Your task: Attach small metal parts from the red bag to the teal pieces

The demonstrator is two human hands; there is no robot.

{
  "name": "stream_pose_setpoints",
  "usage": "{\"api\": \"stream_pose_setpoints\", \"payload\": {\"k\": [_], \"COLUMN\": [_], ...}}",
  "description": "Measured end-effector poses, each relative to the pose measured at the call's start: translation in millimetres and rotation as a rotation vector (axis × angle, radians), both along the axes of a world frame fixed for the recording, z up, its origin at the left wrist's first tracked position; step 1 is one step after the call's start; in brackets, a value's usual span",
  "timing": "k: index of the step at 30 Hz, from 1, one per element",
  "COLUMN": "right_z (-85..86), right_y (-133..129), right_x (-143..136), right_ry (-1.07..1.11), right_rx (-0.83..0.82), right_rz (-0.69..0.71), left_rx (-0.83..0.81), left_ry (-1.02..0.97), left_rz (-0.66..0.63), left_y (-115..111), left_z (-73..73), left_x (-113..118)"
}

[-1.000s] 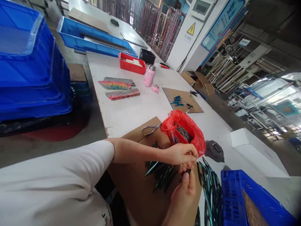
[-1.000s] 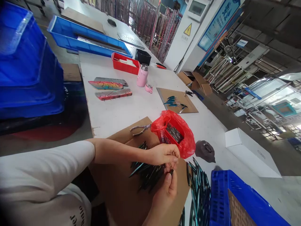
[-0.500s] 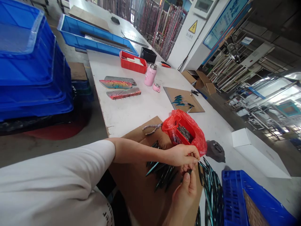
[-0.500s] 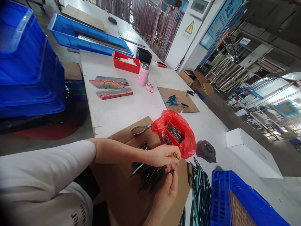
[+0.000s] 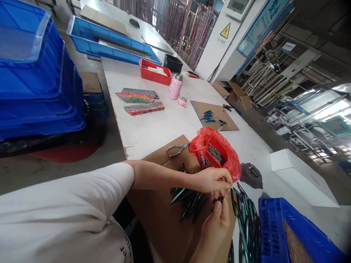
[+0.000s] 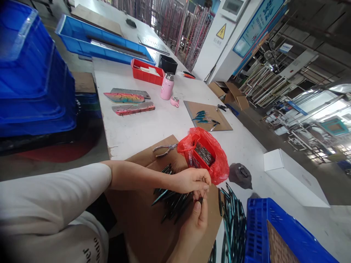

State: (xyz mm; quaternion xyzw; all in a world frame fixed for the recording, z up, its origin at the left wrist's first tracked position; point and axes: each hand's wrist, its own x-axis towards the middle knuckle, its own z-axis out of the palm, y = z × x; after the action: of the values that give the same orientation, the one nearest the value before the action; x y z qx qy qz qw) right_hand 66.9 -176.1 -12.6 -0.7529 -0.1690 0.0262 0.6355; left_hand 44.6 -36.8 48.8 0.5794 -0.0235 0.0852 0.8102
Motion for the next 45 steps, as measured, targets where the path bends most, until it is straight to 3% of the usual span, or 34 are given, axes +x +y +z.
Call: {"api": "stream_pose_setpoints", "payload": {"k": [7, 16, 25, 36, 40, 45], "right_z": [-0.8, 5.2, 7.3, 6.1, 13.1, 11.5], "right_y": [-1.0, 5.3, 4.2, 3.8, 3.4, 3.3], "right_x": [0.2, -4.1, -5.5, -6.6, -8.6, -3.6], "right_ry": [-0.011, 0.055, 0.011, 0.001, 0.099, 0.150], "right_rx": [-0.022, 0.132, 0.049, 0.005, -0.041, -0.244], "right_rz": [-0.008, 0.018, 0.003, -0.041, -0.065, -0.024], "left_rx": [0.007, 0.110, 0.118, 0.476, 0.559, 0.559], "left_ry": [-0.031, -0.082, -0.072, -0.137, -0.128, 0.002], "left_rz": [-0.008, 0.019, 0.020, 0.070, 0.077, 0.159], "left_y": [0.1, -0.1, -0.1, 0.6, 2.1, 13.6], "left_z": [-1.8, 3.4, 2.2, 8.5, 0.9, -20.9], "left_x": [1.4, -1.7, -1.6, -8.5, -3.3, 16.0]}}
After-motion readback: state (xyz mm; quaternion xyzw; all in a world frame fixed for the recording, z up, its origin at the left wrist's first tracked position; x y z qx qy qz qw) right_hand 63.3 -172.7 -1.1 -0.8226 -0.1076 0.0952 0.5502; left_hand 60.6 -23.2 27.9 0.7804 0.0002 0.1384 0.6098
